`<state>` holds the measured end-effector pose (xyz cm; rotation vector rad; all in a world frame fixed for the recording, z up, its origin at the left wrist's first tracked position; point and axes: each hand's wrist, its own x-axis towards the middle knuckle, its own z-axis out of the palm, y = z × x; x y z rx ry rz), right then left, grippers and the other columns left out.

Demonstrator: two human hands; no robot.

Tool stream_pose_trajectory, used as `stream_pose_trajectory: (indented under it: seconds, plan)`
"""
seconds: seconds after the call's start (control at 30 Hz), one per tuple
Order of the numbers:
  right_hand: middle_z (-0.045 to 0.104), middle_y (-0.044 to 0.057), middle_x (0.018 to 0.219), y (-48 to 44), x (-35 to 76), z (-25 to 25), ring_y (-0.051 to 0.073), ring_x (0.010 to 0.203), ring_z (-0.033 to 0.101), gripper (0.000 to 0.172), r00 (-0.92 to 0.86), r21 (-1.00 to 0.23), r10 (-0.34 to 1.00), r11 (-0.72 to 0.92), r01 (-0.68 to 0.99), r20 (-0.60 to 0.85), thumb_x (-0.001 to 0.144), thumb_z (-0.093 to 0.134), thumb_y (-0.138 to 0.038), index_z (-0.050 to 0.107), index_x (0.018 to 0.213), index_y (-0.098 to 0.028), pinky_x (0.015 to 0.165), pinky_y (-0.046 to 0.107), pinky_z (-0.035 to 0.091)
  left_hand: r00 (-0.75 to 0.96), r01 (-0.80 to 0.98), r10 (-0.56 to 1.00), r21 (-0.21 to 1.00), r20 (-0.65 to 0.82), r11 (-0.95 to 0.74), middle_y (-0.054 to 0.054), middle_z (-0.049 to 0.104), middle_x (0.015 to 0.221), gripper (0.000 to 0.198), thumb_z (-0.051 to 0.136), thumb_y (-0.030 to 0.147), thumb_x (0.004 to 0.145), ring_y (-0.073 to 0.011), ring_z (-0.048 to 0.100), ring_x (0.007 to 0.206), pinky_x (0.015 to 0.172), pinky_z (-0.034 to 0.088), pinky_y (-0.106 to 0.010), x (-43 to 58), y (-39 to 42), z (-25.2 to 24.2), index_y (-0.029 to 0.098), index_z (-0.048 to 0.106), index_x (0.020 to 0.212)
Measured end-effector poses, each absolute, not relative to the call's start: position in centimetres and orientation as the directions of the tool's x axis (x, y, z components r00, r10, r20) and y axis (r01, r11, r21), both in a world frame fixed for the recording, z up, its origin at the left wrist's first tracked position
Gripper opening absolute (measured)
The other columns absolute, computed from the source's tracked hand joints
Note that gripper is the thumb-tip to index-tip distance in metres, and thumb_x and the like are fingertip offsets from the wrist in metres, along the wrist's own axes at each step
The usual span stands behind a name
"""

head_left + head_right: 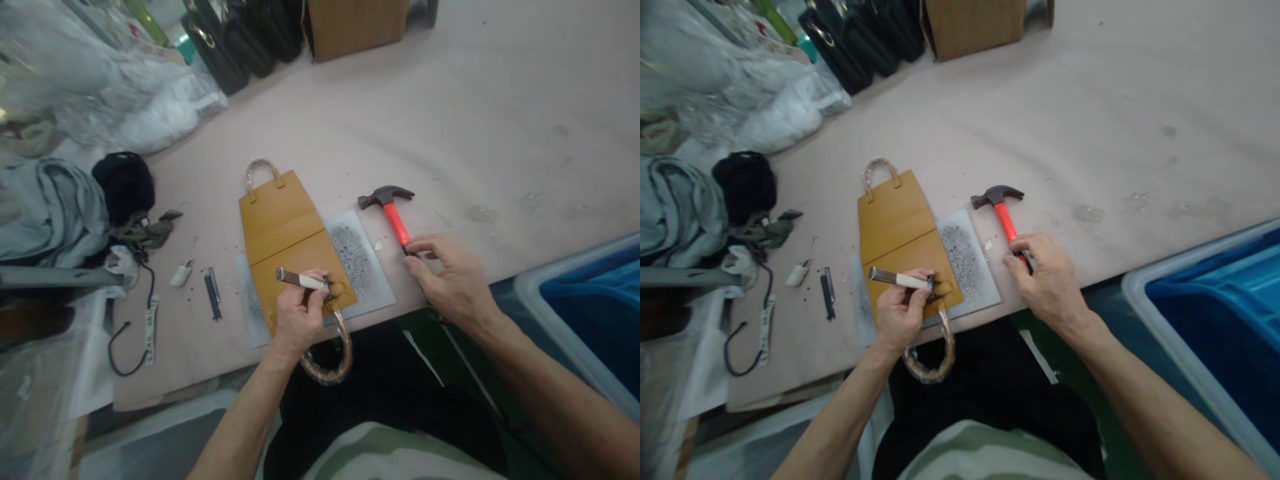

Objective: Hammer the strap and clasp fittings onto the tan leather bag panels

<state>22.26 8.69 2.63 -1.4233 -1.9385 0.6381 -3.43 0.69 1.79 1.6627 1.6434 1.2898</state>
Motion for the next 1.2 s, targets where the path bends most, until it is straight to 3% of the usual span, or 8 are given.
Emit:
stream_pose_trajectory:
  seconds: [0.2,0.4,0.53,0.67,0.87,1.03,1.1,1.2]
  plan:
    - [0.066,0.018,0.116,9.4,23.5,1.9,0.033,0.102,0.064,0.042,-0.110,-0.425,0.990,0.063,0.903,-0.086,0.087,0.063,-0.041,0.063,0.119,-0.014,0.087,0.045,0.050,-0.130,0.573,0.928,0.791,0.349,-0.217,-0.009,0.077,0.104,0.011,0.059,0.017,0.091,-0.0219,0.075,0.102,0.095,0.061,-0.039,-3.2,0.6,1.6,0.018,0.069,0.097]
    - [0.070,0.019,0.105,10.0,21.7,2.9,0.031,0.090,0.067,0.032,-0.128,-0.303,0.963,0.051,0.952,-0.239,0.088,0.055,-0.030,0.063,0.114,-0.014,0.072,0.038,0.045,-0.134,0.618,0.899,0.744,0.417,-0.254,-0.010,0.078,0.102,0.011,0.061,0.019,0.089,-0.0229,0.076,0.101,0.095,0.061,-0.038,-2.6,0.4,1.2,0.018,0.069,0.096]
    - [0.067,0.010,0.082,10.8,21.6,3.1,0.027,0.079,0.063,0.022,-0.106,-0.481,0.961,-0.031,0.876,-0.254,0.076,0.065,-0.024,0.062,0.097,-0.018,0.065,0.034,0.039,-0.130,0.632,0.892,0.729,0.433,-0.261,-0.009,0.078,0.102,0.011,0.061,0.020,0.088,-0.0226,0.076,0.101,0.095,0.061,-0.037,-2.4,0.3,0.9,0.018,0.069,0.096]
    - [0.054,-0.001,0.063,11.5,21.0,3.4,0.018,0.064,0.055,0.023,-0.064,-0.799,0.873,-0.410,0.439,-0.483,0.066,0.067,-0.010,0.053,0.080,-0.021,0.057,0.028,0.040,-0.123,0.625,0.890,0.731,0.438,-0.274,-0.010,0.078,0.104,0.011,0.061,0.018,0.088,-0.0230,0.075,0.103,0.096,0.060,-0.038,-2.4,0.3,0.6,0.019,0.068,0.097]
    - [0.044,-0.005,0.057,12.2,19.1,5.0,0.009,0.046,0.040,0.014,-0.224,-0.829,0.800,-0.519,0.208,-0.557,0.091,0.051,-0.022,0.048,0.077,-0.021,0.044,0.022,0.036,-0.080,0.606,0.904,0.740,0.420,-0.291,-0.010,0.077,0.107,0.012,0.060,0.017,0.090,-0.0235,0.074,0.106,0.098,0.059,-0.038,-2.2,0.3,0.6,0.019,0.067,0.100]
    - [0.038,-0.008,0.058,9.9,19.8,10.3,0.007,0.041,0.031,0.026,-0.214,-0.911,0.890,-0.365,0.192,-0.402,0.100,0.044,-0.040,0.046,0.081,-0.022,0.040,0.020,0.024,-0.075,0.578,0.933,0.778,0.351,-0.246,-0.008,0.077,0.106,0.016,0.059,0.016,0.090,-0.0224,0.074,0.103,0.096,0.059,-0.036,-2.0,0.3,0.7,0.021,0.068,0.102]
    - [0.043,-0.006,0.059,8.2,20.7,13.0,0.009,0.044,0.037,0.032,-0.224,-0.948,0.962,-0.085,0.306,-0.158,0.098,0.048,-0.051,0.047,0.082,-0.023,0.042,0.022,0.026,-0.075,0.575,0.936,0.782,0.344,-0.242,-0.007,0.077,0.103,0.015,0.059,0.015,0.090,-0.0225,0.074,0.098,0.093,0.059,-0.036,-1.9,0.3,0.7,0.022,0.068,0.100]
    - [0.045,-0.003,0.055,5.6,22.0,15.6,0.013,0.047,0.041,0.033,-0.343,-0.717,0.916,0.380,0.585,0.206,0.097,0.046,-0.051,0.046,0.077,-0.025,0.047,0.027,0.027,-0.086,0.584,0.932,0.775,0.352,-0.239,-0.007,0.077,0.098,0.013,0.060,0.015,0.088,-0.0231,0.074,0.093,0.090,0.059,-0.036,-1.9,0.3,0.7,0.022,0.068,0.096]
